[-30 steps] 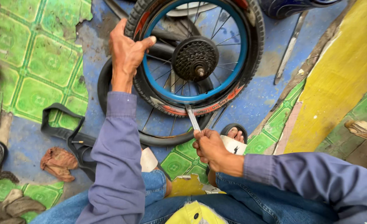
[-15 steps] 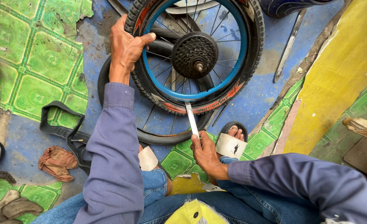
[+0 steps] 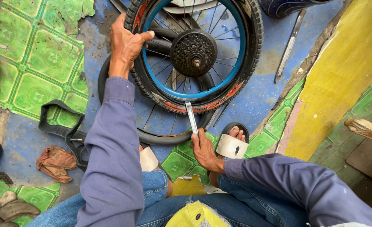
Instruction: The person sits on the floor and mounts a bicycle tire onto a wheel rim. They use a green plastic tool to pry the tire bead over the rim edge, then switch to metal tire levers to work the tire fully onto the rim.
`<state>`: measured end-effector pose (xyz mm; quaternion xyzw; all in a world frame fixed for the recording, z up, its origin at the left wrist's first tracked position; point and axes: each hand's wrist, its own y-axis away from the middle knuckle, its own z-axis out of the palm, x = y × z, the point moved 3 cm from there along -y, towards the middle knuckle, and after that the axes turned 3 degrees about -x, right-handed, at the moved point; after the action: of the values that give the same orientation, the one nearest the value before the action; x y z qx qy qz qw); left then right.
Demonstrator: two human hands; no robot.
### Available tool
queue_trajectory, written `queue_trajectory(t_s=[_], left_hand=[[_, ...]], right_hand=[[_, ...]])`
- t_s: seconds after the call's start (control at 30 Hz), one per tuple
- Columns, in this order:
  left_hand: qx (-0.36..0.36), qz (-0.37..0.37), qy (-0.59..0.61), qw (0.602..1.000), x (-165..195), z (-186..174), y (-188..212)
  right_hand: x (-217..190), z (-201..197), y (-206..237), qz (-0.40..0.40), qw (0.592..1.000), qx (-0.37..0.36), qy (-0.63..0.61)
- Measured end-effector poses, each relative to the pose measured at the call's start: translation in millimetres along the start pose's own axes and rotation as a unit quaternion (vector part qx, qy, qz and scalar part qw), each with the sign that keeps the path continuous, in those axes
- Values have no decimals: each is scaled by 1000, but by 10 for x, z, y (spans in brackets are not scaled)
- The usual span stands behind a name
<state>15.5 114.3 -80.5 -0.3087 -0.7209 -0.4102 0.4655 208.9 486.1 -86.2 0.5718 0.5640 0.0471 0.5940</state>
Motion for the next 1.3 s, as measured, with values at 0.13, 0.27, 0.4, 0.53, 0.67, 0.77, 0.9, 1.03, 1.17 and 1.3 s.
queue_trajectory(t_s=[0.13, 0.27, 0.4, 0.53, 0.67, 0.77, 0.9, 1.03, 1.17, 1.3], left_hand=[[6, -6, -9, 1000, -36, -12, -4], [9, -1, -13, 1000, -40, -66, 11], [35, 12, -38, 999, 2, -125, 17], [29, -18, -19, 999, -18, -142, 40], [20, -42, 26, 999, -104, -174, 54], [6, -3, -3, 1000, -157, -229, 21], [-11, -50, 82, 995, -296, -219, -1], [-2, -59, 91, 994, -347, -253, 0], [3, -47, 102, 994, -332, -271, 18], [36, -55, 46, 997, -309, -295, 33]], right_hand=[[88, -11, -52, -8, 1000, -10, -12], [147, -139, -114, -35, 999, -15, 20], [169, -304, -231, -40, 998, -24, 40], [160, -382, -279, -52, 996, -51, 44], [128, -407, -306, -76, 994, -46, 57], [109, -424, -342, -88, 992, -53, 75], [110, -463, -389, -93, 990, -79, 65], [123, -503, -451, -117, 985, -93, 82], [156, -504, -474, -119, 983, -111, 82], [87, -477, -425, -115, 984, -98, 90]])
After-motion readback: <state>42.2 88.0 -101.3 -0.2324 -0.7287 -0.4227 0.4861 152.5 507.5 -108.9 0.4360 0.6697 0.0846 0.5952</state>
